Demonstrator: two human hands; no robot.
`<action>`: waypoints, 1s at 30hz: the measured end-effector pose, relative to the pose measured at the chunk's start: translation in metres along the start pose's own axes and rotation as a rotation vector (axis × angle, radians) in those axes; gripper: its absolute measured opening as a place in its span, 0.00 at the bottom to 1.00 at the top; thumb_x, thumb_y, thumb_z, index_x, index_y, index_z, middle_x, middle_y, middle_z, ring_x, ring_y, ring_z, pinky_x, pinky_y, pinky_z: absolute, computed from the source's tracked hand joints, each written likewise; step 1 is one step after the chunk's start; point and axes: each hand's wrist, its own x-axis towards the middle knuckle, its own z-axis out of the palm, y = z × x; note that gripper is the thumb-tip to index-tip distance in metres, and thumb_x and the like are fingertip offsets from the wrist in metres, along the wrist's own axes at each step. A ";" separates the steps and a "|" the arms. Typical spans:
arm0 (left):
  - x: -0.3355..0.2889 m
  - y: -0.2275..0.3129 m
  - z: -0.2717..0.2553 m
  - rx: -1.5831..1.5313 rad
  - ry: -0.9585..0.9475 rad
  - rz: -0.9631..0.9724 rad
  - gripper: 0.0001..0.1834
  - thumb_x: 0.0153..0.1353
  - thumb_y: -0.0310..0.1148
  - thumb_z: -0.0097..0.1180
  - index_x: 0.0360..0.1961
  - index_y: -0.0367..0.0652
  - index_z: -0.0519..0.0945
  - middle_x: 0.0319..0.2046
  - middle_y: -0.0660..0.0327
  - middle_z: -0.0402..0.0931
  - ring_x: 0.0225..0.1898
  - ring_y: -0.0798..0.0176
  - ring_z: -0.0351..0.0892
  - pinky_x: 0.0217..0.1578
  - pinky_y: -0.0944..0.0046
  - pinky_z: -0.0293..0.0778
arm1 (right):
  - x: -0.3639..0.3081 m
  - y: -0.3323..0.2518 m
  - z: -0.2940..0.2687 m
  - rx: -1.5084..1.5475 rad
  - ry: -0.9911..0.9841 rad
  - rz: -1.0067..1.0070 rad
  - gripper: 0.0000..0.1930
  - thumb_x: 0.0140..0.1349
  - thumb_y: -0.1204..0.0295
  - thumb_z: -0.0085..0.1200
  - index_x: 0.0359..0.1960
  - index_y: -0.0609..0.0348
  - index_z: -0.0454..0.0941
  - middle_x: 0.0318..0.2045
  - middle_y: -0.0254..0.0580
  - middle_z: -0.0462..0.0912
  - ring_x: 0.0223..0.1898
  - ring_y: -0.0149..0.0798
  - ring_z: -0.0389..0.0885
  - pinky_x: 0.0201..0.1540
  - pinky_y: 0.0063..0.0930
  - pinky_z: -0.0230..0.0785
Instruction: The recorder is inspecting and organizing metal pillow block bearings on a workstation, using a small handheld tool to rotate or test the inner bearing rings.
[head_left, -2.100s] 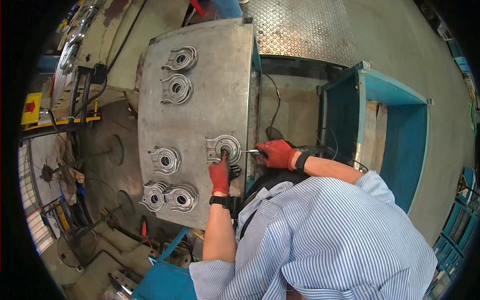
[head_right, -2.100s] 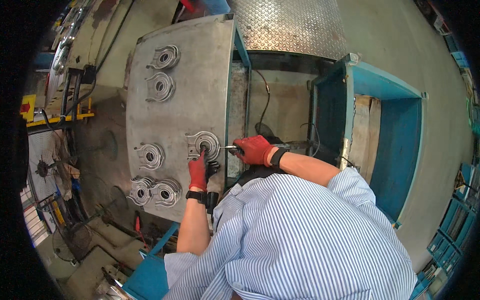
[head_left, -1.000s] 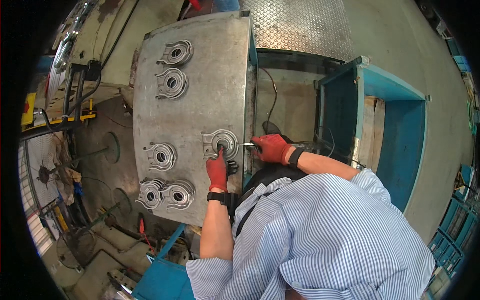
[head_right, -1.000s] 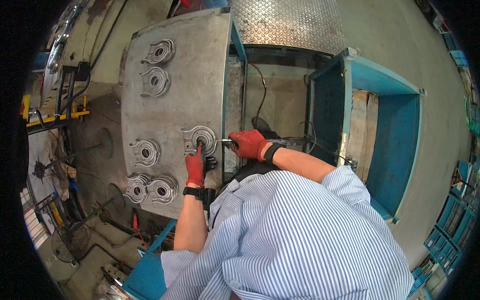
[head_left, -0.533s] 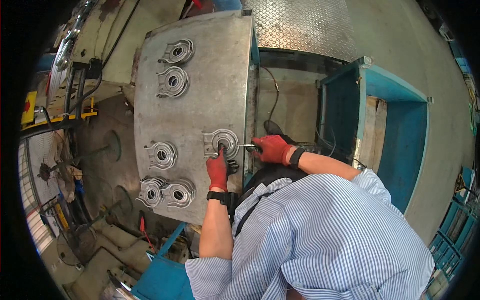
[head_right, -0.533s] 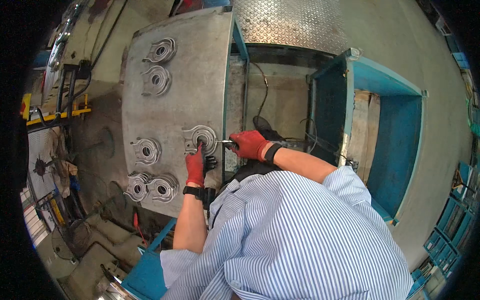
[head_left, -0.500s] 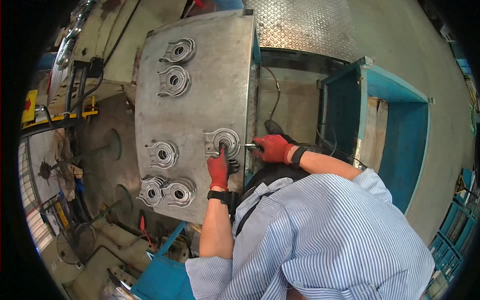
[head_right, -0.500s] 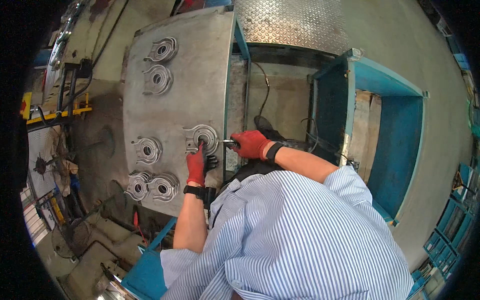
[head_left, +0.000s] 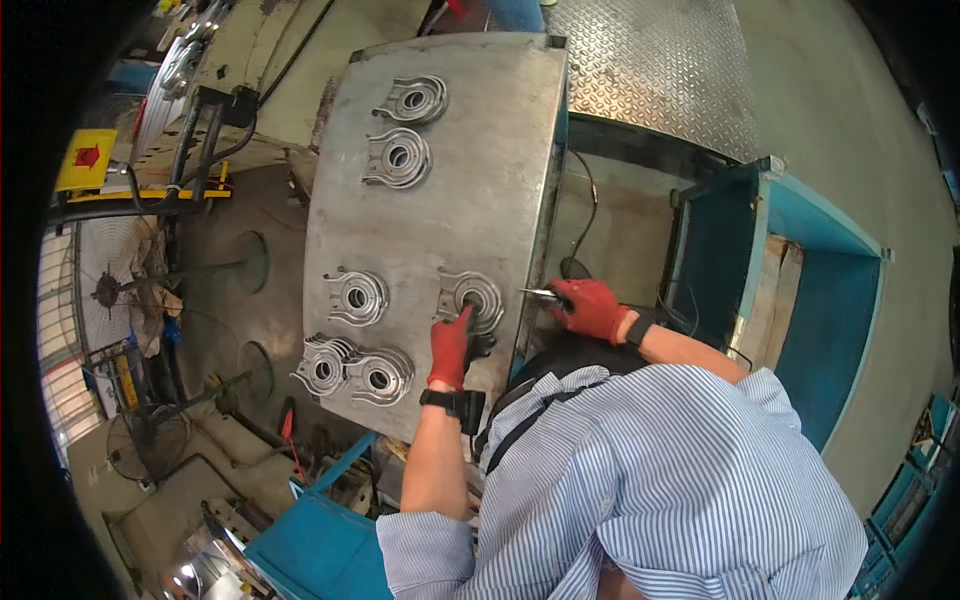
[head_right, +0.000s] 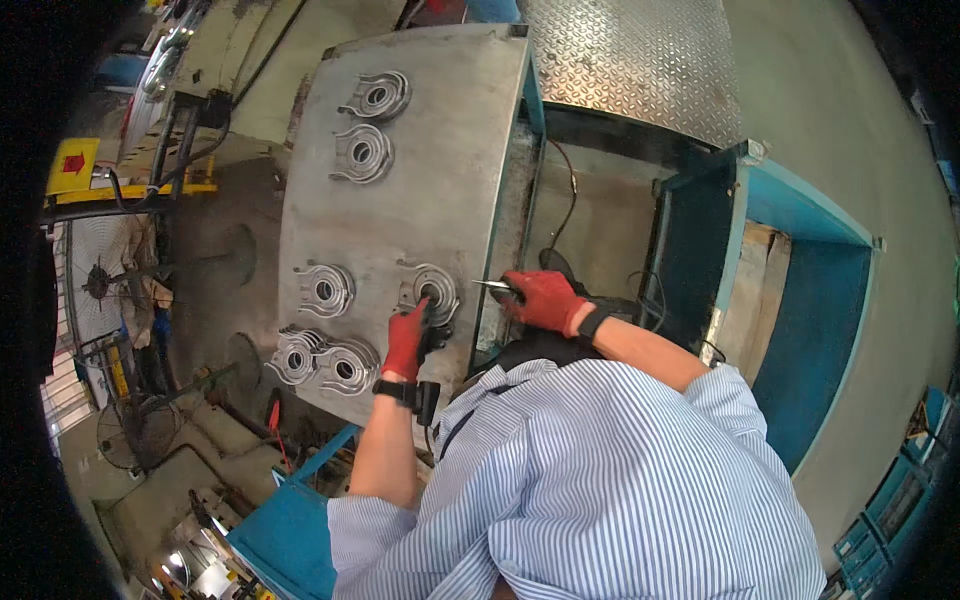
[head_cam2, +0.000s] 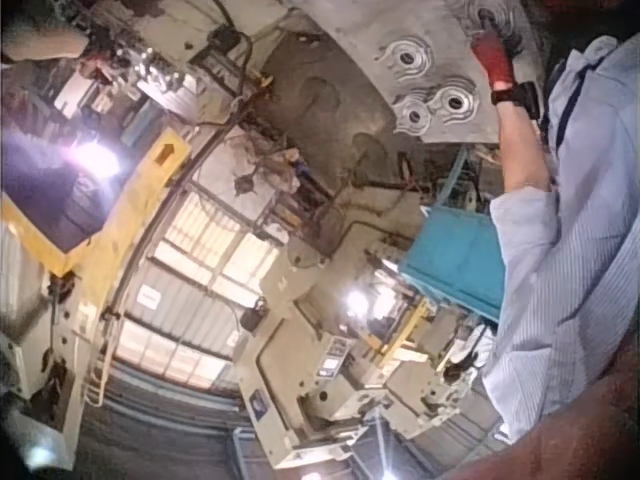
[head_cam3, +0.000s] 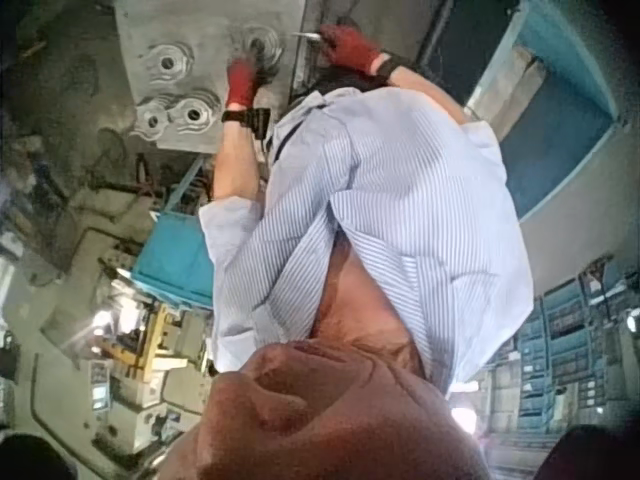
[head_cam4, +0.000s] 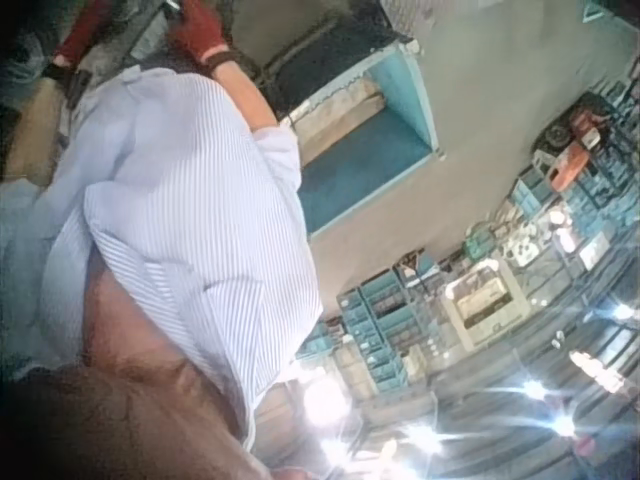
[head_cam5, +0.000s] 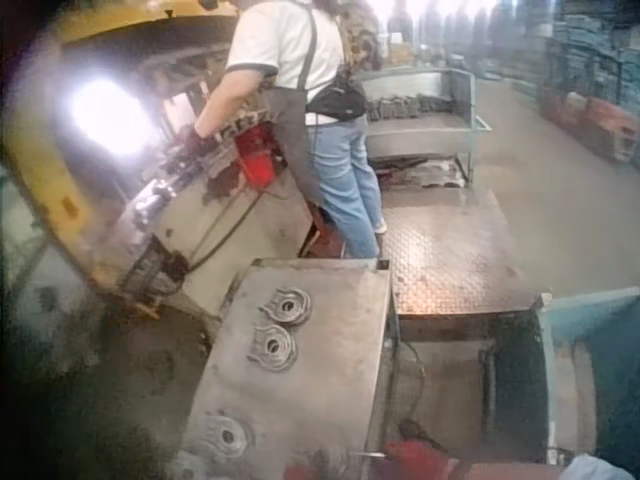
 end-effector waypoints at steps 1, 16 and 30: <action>-0.011 0.012 -0.005 -0.079 -0.016 -0.028 0.15 0.58 0.38 0.60 0.38 0.35 0.78 0.25 0.58 0.78 0.18 0.60 0.78 0.16 0.62 0.75 | -0.004 0.006 -0.002 0.010 0.035 0.015 0.20 0.54 0.60 0.56 0.47 0.56 0.75 0.35 0.52 0.81 0.38 0.54 0.79 0.40 0.44 0.71; 0.048 0.019 -0.230 0.585 0.365 0.121 0.30 0.55 0.55 0.57 0.39 0.32 0.80 0.28 0.42 0.79 0.27 0.47 0.77 0.33 0.53 0.72 | -0.018 0.045 -0.022 -0.082 0.158 0.104 0.22 0.55 0.60 0.56 0.49 0.58 0.72 0.34 0.55 0.80 0.38 0.56 0.77 0.40 0.45 0.68; 0.094 0.204 -0.035 0.324 0.194 0.247 0.25 0.61 0.47 0.54 0.40 0.30 0.77 0.22 0.49 0.77 0.31 0.47 0.78 0.38 0.56 0.74 | -0.021 0.048 -0.062 -0.032 0.108 0.286 0.22 0.55 0.60 0.56 0.47 0.60 0.73 0.36 0.56 0.80 0.39 0.57 0.77 0.43 0.46 0.68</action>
